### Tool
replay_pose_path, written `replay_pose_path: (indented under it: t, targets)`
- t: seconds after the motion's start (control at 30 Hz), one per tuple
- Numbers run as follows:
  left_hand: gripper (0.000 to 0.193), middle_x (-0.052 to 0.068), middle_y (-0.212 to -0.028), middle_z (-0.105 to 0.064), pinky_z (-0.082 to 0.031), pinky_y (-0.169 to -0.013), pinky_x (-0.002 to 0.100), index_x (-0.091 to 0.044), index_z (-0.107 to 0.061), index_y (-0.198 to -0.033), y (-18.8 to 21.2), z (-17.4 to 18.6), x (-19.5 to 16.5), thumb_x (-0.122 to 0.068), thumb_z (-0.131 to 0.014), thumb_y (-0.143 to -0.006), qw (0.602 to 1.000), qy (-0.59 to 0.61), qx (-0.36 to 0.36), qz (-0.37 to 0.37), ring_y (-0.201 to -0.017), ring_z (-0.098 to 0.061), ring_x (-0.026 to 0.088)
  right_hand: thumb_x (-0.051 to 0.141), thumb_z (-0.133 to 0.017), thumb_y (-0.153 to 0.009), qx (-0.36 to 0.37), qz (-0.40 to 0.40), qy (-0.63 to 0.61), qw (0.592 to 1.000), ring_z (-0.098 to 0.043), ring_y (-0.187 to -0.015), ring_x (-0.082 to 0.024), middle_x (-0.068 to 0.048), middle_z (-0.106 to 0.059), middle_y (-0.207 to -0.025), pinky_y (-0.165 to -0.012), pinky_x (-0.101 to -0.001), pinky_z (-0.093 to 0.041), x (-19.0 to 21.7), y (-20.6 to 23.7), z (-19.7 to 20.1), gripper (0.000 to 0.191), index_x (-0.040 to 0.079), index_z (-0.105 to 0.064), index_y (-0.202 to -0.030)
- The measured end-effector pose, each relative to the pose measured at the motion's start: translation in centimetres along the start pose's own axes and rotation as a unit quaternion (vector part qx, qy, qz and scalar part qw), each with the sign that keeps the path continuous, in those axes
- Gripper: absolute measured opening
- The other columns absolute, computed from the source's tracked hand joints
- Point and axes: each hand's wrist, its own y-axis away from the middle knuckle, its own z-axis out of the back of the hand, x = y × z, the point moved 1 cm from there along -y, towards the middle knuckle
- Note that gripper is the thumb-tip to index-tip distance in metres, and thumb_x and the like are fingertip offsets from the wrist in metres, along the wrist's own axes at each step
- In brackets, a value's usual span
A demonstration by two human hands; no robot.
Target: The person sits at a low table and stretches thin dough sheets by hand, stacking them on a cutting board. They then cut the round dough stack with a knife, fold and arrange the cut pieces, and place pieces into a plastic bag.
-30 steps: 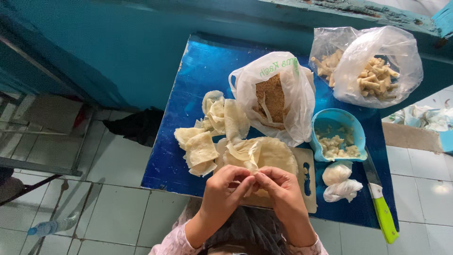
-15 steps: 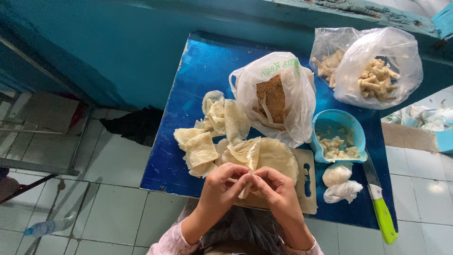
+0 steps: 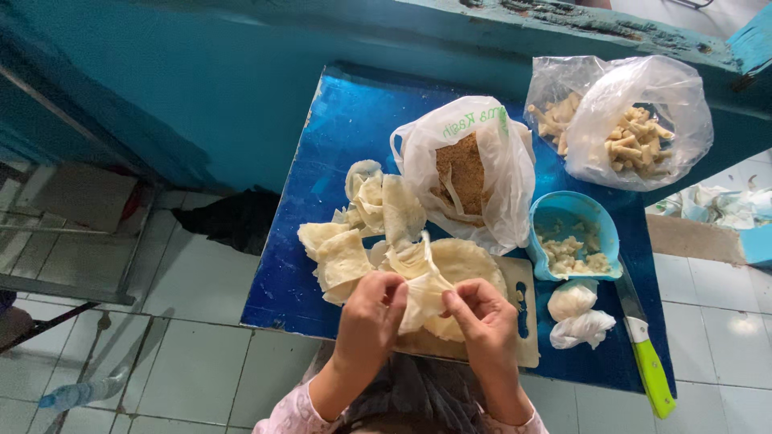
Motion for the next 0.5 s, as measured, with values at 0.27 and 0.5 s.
replay_pose_path:
  t: [0.27,0.5]
  targets:
    - [0.028,0.010,-0.099,-0.065,-0.058,-0.071,0.029,0.000,-0.064,-0.117,-0.1,-0.7,-0.5,-0.014,-0.069,-0.093,0.985,0.144,0.059,0.078,-0.084,-0.069,0.017,-0.005,-0.066,-0.088,0.016,0.016,-0.054,0.998,-0.069,-0.087,-0.010,-0.007,-0.072,-0.099,-0.079,-0.0246,-0.057,-0.4,0.2,-1.6,0.025,0.000,-0.066,-0.112]
    - [0.013,0.008,-0.094,-0.070,-0.060,-0.066,0.028,-0.001,-0.074,-0.105,-0.8,-0.1,0.9,-0.012,-0.068,-0.099,0.994,0.099,-0.009,0.039,-0.078,-0.072,0.015,-0.006,-0.064,-0.089,0.009,-0.005,-0.078,0.997,-0.070,-0.092,-0.015,-0.011,-0.073,-0.103,-0.083,-0.0285,-0.057,0.9,-0.1,-1.9,0.025,-0.006,-0.067,-0.114]
